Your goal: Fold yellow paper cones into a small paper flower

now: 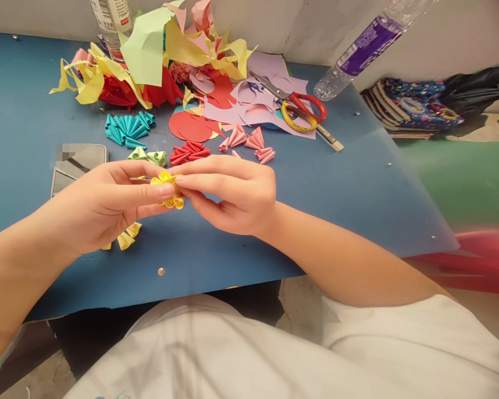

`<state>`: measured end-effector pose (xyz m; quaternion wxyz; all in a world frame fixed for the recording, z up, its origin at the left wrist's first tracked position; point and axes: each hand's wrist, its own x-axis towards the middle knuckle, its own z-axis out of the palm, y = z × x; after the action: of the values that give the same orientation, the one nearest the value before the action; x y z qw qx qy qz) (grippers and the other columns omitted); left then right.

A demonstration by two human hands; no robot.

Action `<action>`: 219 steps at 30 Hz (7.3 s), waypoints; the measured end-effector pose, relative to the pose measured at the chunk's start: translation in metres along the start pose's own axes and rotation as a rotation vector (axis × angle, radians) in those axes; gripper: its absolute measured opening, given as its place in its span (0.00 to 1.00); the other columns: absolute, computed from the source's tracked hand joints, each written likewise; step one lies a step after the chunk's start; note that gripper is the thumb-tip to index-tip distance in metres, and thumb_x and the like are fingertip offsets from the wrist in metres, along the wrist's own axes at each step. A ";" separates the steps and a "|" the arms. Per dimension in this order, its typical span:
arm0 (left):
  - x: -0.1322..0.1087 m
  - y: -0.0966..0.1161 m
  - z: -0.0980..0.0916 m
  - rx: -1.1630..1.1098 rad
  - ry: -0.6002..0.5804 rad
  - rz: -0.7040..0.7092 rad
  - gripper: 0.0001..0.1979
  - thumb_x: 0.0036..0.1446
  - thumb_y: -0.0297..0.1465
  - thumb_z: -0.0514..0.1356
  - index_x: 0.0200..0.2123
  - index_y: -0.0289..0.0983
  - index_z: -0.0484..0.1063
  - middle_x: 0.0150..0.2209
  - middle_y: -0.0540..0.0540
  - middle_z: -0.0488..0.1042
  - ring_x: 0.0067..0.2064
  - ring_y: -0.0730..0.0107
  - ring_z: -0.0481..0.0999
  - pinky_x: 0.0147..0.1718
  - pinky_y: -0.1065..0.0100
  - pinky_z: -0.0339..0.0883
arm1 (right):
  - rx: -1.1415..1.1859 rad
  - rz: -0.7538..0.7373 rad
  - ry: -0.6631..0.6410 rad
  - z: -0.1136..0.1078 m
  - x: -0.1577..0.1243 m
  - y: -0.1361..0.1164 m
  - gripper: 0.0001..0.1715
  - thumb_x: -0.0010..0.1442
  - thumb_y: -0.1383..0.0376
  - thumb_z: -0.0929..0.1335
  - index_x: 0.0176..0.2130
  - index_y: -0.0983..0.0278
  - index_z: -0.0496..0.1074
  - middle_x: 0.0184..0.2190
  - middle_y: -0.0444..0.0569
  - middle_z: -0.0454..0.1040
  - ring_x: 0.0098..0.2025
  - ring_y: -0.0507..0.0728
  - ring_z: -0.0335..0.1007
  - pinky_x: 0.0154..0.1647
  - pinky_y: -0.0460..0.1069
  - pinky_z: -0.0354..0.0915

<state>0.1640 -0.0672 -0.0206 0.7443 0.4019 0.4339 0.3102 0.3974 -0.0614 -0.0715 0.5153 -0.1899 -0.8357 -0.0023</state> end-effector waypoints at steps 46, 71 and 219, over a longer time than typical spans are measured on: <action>-0.008 0.003 0.002 0.135 -0.022 0.051 0.14 0.53 0.35 0.80 0.40 0.40 0.83 0.31 0.48 0.84 0.31 0.70 0.84 0.28 0.78 0.75 | 0.053 0.017 -0.017 -0.001 0.000 -0.007 0.09 0.75 0.71 0.65 0.48 0.60 0.73 0.44 0.45 0.82 0.45 0.50 0.85 0.47 0.48 0.84; -0.008 0.002 0.003 0.187 -0.003 0.017 0.19 0.52 0.38 0.79 0.47 0.40 0.90 0.41 0.45 0.88 0.47 0.54 0.88 0.45 0.62 0.84 | 0.131 0.061 0.057 0.002 0.003 -0.021 0.11 0.74 0.57 0.72 0.52 0.58 0.75 0.39 0.45 0.82 0.42 0.53 0.83 0.48 0.51 0.86; 0.003 0.005 -0.011 0.212 -0.119 0.438 0.12 0.63 0.26 0.74 0.48 0.41 0.81 0.46 0.45 0.88 0.48 0.58 0.86 0.49 0.58 0.80 | 0.617 0.448 0.012 0.016 -0.005 0.004 0.17 0.73 0.62 0.72 0.59 0.57 0.77 0.53 0.49 0.73 0.54 0.53 0.76 0.48 0.49 0.84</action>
<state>0.1549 -0.0589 -0.0205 0.6374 0.5796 0.3219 0.3927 0.3868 -0.0564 -0.0841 0.5409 -0.2037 -0.7319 0.3608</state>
